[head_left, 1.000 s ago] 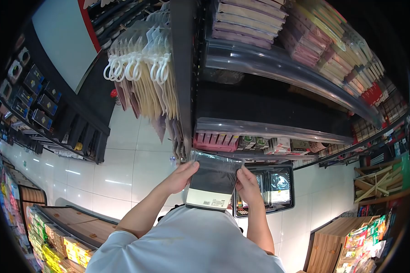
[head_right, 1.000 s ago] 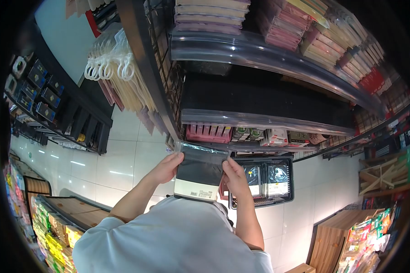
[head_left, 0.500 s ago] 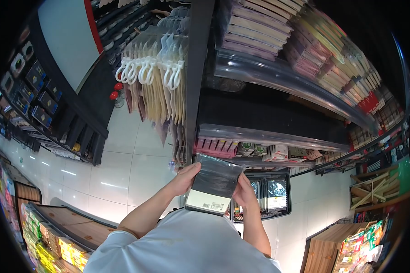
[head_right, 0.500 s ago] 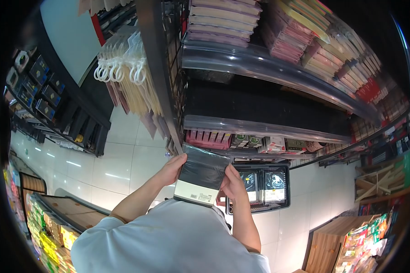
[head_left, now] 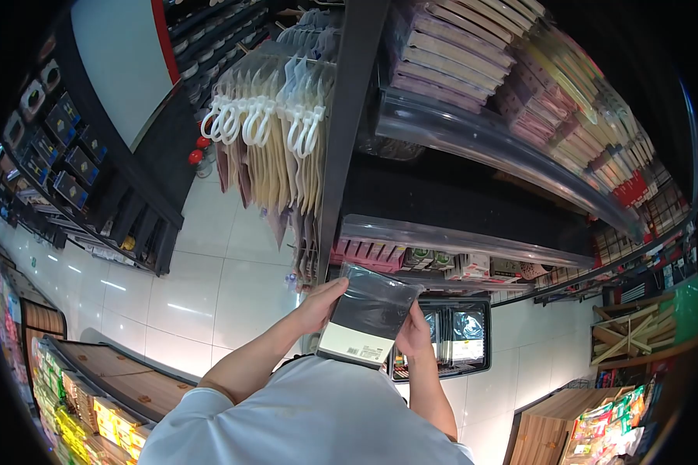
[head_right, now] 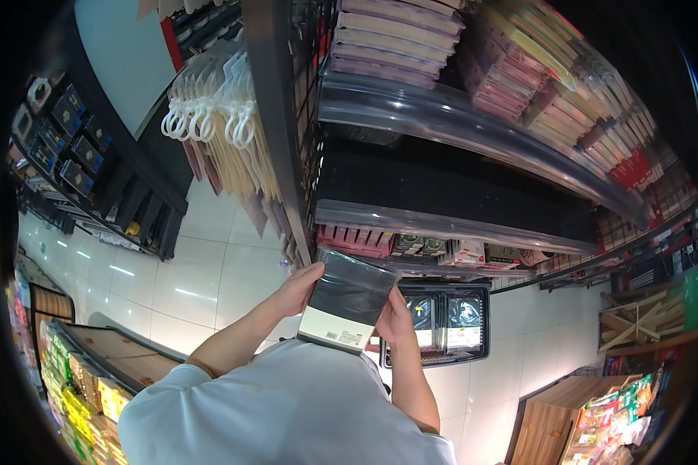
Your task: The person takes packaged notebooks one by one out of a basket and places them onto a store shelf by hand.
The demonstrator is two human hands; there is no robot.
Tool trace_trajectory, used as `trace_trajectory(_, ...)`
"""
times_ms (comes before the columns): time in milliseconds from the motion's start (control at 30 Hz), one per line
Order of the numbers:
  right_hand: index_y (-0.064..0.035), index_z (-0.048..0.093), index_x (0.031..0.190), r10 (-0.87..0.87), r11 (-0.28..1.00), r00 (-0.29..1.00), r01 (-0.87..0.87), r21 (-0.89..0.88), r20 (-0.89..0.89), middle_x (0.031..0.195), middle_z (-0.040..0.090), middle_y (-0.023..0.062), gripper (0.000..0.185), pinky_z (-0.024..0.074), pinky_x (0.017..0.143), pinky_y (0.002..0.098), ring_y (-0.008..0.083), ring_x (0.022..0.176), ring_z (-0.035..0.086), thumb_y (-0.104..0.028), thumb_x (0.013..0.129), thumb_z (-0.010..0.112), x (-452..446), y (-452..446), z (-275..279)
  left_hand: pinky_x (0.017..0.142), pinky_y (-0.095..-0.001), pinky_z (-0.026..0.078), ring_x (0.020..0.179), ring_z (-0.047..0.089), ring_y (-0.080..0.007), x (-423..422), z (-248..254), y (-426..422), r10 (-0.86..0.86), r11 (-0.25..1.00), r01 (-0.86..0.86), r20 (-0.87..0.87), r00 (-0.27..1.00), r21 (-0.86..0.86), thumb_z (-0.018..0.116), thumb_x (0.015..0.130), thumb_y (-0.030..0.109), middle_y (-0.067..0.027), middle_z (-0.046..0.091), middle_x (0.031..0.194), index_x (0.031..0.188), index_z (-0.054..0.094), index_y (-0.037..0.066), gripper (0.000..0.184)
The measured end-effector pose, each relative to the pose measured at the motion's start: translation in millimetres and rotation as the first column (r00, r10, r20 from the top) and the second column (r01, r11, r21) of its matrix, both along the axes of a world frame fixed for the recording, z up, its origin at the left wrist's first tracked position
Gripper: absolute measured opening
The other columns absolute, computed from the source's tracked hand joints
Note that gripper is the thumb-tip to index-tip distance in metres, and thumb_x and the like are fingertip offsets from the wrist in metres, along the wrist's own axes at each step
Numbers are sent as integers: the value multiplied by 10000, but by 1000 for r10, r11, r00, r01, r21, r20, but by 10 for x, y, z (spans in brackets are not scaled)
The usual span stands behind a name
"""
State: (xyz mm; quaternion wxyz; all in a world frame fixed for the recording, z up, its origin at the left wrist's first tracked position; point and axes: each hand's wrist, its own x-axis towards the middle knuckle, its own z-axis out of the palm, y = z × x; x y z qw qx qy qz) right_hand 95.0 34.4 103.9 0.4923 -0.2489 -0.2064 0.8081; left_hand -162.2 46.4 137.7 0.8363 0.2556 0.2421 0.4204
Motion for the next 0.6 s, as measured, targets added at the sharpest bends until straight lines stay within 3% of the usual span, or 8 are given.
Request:
trace_trajectory(67,-83,504,1418,-33,999,999,33,-12,9,1429,559,104,491,391,1116,476,283,1313,523,-410,1069,398,-12,0,28,1084,-354,418,1254,538,-189,47,-27,32,8,999,-10,-69,998,-32,390,1080,435,-102,560,1391,1420,464,31,534)
trace_trajectory(167,-86,499,1423,-100,994,995,99,-38,-9,1430,558,104,493,373,1130,481,291,1320,517,-412,1066,401,-39,-36,61,1089,-360,419,1264,543,-207,143,27,4,28,974,-25,8,1000,-224,359,1077,476,-104,553,1410,1451,446,40,582)
trace_trajectory(267,-86,493,1426,-129,991,991,128,-29,-34,1437,553,105,498,357,1142,481,293,1326,511,-415,1062,407,-62,-35,138,1074,-394,452,1256,562,-240,157,41,-22,-20,973,83,283,959,-213,334,1068,519,-103,539,1435,1473,433,51,627)
trace_trajectory(367,-86,489,1427,-170,985,985,169,-32,-31,1432,556,99,482,355,1141,478,291,1322,512,-394,1067,400,-72,-15,145,1043,-440,492,1231,584,-234,291,-135,-184,-272,883,309,151,950,-354,429,1046,504,-97,574,1383,1468,443,67,607)
trace_trajectory(467,-66,486,1423,-218,976,974,216,30,62,1406,570,102,458,370,1124,466,274,1309,519,-350,1074,400,-127,43,200,1034,-443,500,1217,590,-229,434,-314,-253,-433,798,484,219,875,-358,447,1042,492,-96,581,1363,1462,448,69,596)
trace_trajectory(600,-23,474,1424,-177,973,967,144,178,186,1394,562,123,438,393,1097,443,236,1297,516,-285,1079,409,-152,158,406,1022,-448,511,1197,599,-223,564,-456,-215,-425,786,552,407,809,-277,472,1037,476,-95,590,1336,1455,454,72,582)
